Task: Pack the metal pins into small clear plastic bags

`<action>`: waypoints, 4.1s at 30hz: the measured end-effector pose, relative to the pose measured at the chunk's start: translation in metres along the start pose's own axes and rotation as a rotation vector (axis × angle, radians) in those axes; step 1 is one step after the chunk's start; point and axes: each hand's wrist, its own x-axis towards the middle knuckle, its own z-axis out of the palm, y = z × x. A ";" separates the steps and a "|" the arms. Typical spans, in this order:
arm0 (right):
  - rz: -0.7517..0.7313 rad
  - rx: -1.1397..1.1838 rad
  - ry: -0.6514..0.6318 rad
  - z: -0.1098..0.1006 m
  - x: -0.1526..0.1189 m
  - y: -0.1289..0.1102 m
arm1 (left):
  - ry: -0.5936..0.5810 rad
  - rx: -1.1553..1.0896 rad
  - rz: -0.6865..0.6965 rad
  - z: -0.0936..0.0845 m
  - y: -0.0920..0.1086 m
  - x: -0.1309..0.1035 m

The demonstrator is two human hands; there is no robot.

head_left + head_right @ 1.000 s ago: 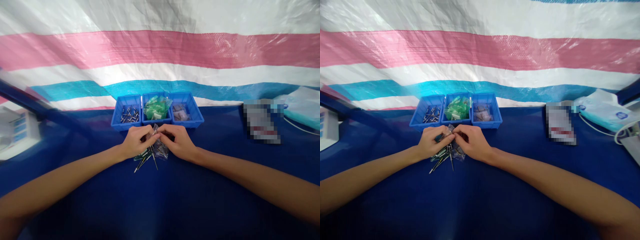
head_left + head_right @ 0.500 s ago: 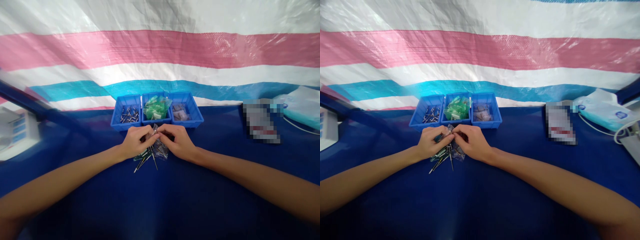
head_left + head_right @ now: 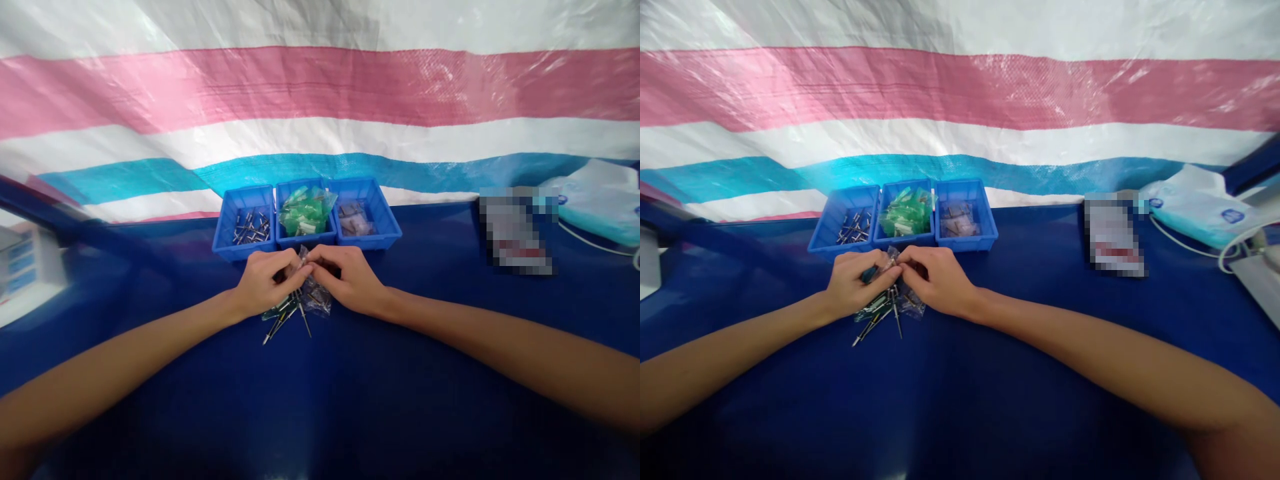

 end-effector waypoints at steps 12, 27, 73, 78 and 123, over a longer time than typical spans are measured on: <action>0.002 0.000 -0.021 -0.001 0.001 -0.001 | -0.005 0.012 -0.002 0.001 -0.002 -0.002; 0.034 -0.019 -0.049 -0.001 0.002 0.000 | -0.050 0.008 -0.030 0.001 -0.002 -0.001; 0.014 -0.007 0.168 0.001 -0.003 -0.005 | 0.104 -0.047 -0.138 -0.001 -0.001 -0.003; 0.013 0.019 0.200 0.001 -0.004 -0.005 | 0.109 -0.027 -0.090 -0.001 -0.001 -0.002; 0.015 0.082 0.132 0.000 -0.005 -0.004 | 0.171 -0.038 -0.083 0.001 -0.001 -0.004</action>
